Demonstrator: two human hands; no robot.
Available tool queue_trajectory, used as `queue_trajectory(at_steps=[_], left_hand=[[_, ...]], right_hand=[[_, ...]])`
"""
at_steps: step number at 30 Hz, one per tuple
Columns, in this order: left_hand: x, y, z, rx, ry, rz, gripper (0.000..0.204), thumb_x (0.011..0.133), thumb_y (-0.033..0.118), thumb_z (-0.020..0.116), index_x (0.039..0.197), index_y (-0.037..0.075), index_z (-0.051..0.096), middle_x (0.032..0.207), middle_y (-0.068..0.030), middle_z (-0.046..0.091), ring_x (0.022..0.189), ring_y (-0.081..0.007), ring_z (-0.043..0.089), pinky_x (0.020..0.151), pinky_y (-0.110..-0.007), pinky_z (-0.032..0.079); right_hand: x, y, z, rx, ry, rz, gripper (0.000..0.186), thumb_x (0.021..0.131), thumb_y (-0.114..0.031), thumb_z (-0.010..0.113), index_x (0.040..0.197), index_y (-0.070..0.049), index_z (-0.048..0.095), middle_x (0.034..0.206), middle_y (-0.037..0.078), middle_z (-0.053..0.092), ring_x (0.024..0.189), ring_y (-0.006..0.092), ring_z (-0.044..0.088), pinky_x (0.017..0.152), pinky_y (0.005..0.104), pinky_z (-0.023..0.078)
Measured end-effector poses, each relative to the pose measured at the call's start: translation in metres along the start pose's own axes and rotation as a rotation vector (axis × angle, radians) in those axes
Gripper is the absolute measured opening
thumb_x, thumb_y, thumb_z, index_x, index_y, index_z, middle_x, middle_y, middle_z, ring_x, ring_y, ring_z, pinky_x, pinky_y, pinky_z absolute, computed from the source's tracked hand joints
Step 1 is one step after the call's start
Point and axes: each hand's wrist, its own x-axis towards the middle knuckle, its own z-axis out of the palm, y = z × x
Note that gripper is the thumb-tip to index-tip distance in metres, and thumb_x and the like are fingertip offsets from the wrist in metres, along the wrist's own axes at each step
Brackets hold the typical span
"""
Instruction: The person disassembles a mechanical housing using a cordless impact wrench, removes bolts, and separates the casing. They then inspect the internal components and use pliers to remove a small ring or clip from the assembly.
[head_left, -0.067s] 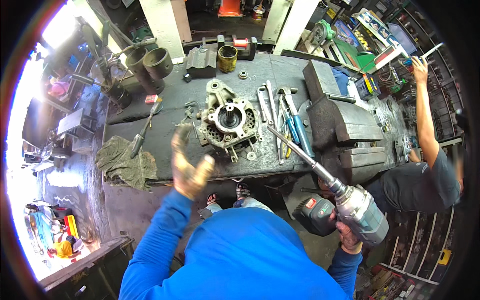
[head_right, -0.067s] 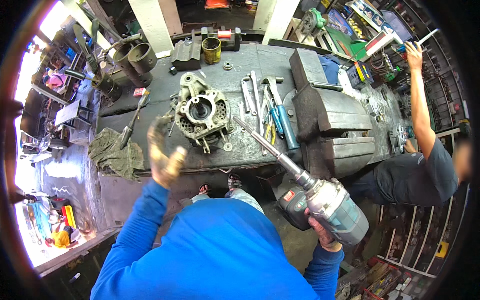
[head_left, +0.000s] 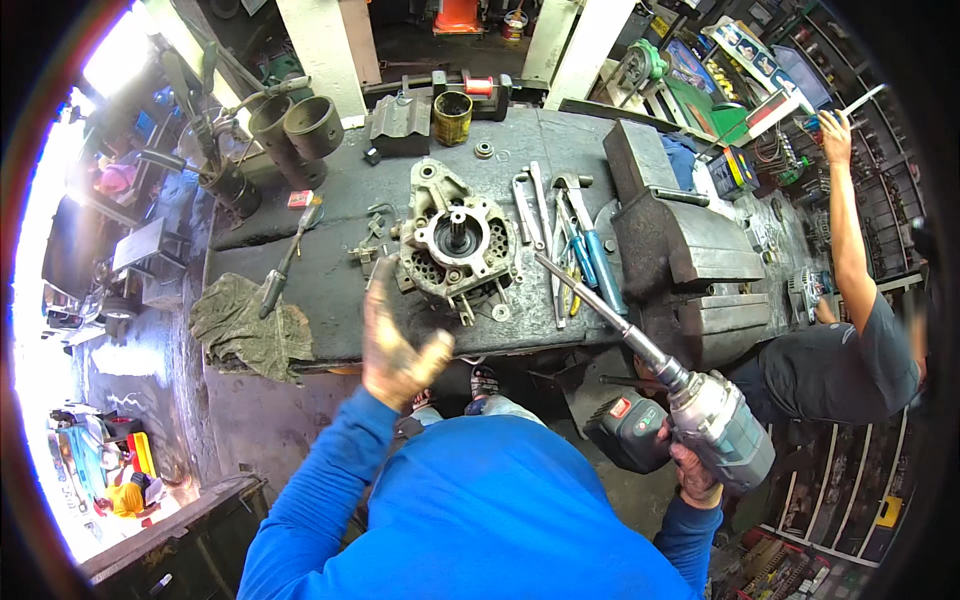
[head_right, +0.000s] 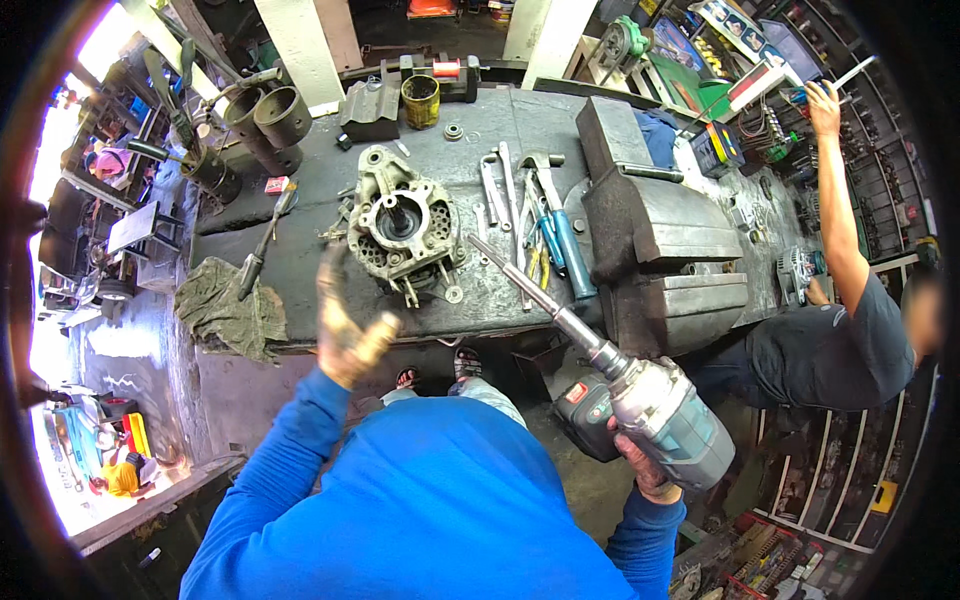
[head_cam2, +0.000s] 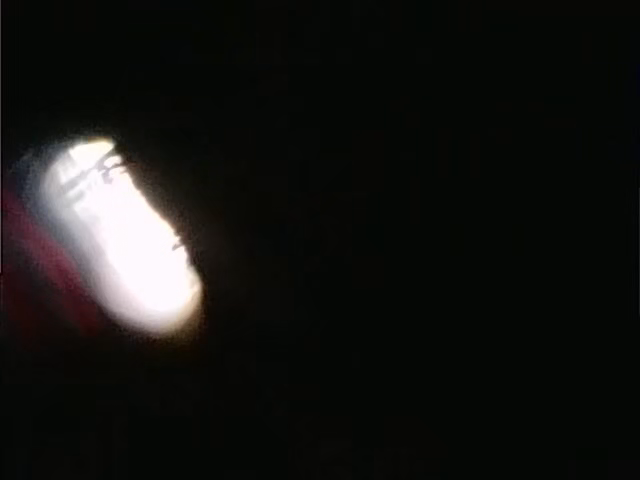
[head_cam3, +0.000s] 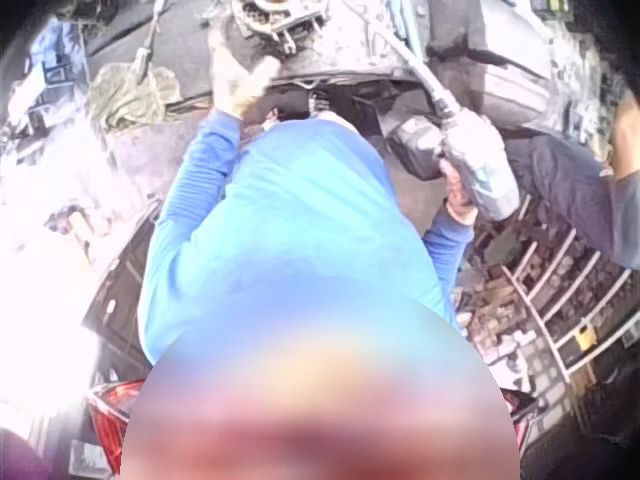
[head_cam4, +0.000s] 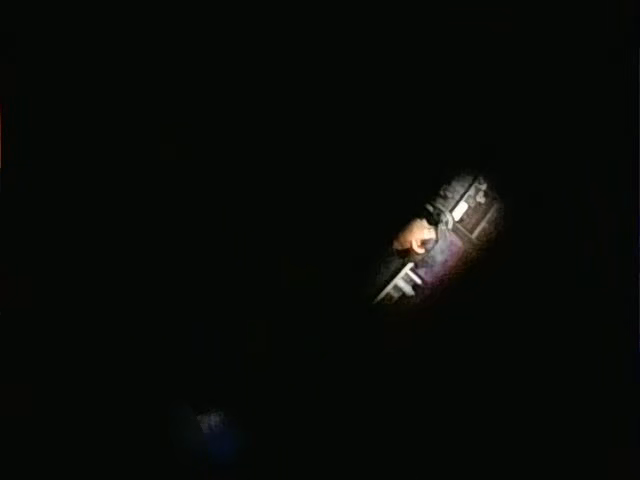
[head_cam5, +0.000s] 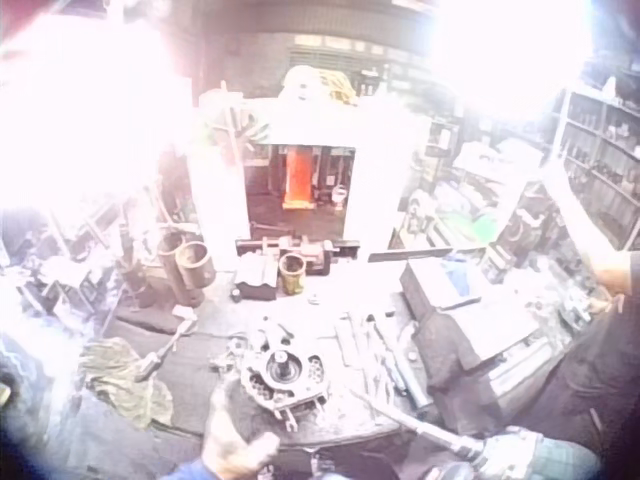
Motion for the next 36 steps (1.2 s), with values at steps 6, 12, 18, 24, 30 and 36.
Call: queue_trajectory(at_steps=[6,12,18,24,30,36], left_hand=[[0.04,-0.012,0.006,0.121,-0.206,0.058,0.147,0.06,0.03,0.096,0.162,-0.007,-0.004,0.164,-0.0318,0.027,0.152,-0.0421,0.033,0.126,-0.043,0.027],[0.046,-0.031,-0.03,0.103,-0.276,0.05,0.154,0.055,0.036,0.102,0.164,-0.004,0.001,0.164,-0.0291,0.029,0.15,-0.0375,0.037,0.125,-0.043,0.031],[0.031,-0.034,-0.007,-0.233,-0.157,-0.136,0.141,0.065,0.015,0.099,0.166,0.004,0.002,0.158,-0.0208,0.042,0.143,-0.0289,0.046,0.12,-0.042,0.038],[0.034,-0.035,-0.011,-0.222,-0.122,-0.075,0.14,0.064,0.015,0.1,0.166,0.004,0.004,0.161,-0.0201,0.038,0.145,-0.0293,0.044,0.121,-0.042,0.038],[0.033,-0.038,-0.008,-0.217,-0.09,-0.113,0.138,0.061,0.027,0.101,0.164,-0.001,0.012,0.162,-0.0238,0.036,0.147,-0.0327,0.042,0.123,-0.04,0.034],[0.034,-0.042,-0.009,-0.329,-0.076,-0.149,0.136,0.062,0.026,0.101,0.164,0.0,0.014,0.161,-0.0232,0.039,0.149,-0.0317,0.04,0.124,-0.039,0.034]], right_hand=[[0.002,-0.006,0.007,-0.057,-0.045,-0.04,0.041,0.09,-0.023,0.082,0.122,-0.004,0.065,0.105,0.007,0.072,0.093,0.0176,0.068,0.083,0.0332,0.055],[-0.005,0.009,0.002,-0.049,-0.096,-0.036,0.059,0.084,-0.02,0.085,0.133,0.0,0.059,0.109,0.011,0.069,0.096,0.0222,0.067,0.085,0.0349,0.054],[-0.004,0.014,0.008,-0.436,-0.177,-0.187,0.039,0.09,-0.015,0.081,0.122,-0.003,0.065,0.105,0.008,0.07,0.095,0.0195,0.066,0.084,0.0328,0.054],[-0.002,-0.011,0.047,-0.214,-0.165,-0.025,0.03,0.089,-0.005,0.079,0.118,-0.004,0.07,0.105,0.006,0.075,0.097,0.0187,0.071,0.087,0.0339,0.056],[0.001,-0.034,0.061,0.25,0.003,0.473,0.029,0.089,-0.005,0.08,0.117,-0.005,0.073,0.106,0.006,0.077,0.097,0.0189,0.072,0.089,0.0341,0.057],[-0.002,-0.028,0.061,0.15,-0.108,0.259,0.032,0.088,-0.009,0.082,0.118,-0.006,0.073,0.109,0.006,0.078,0.101,0.0193,0.072,0.09,0.0352,0.056]])
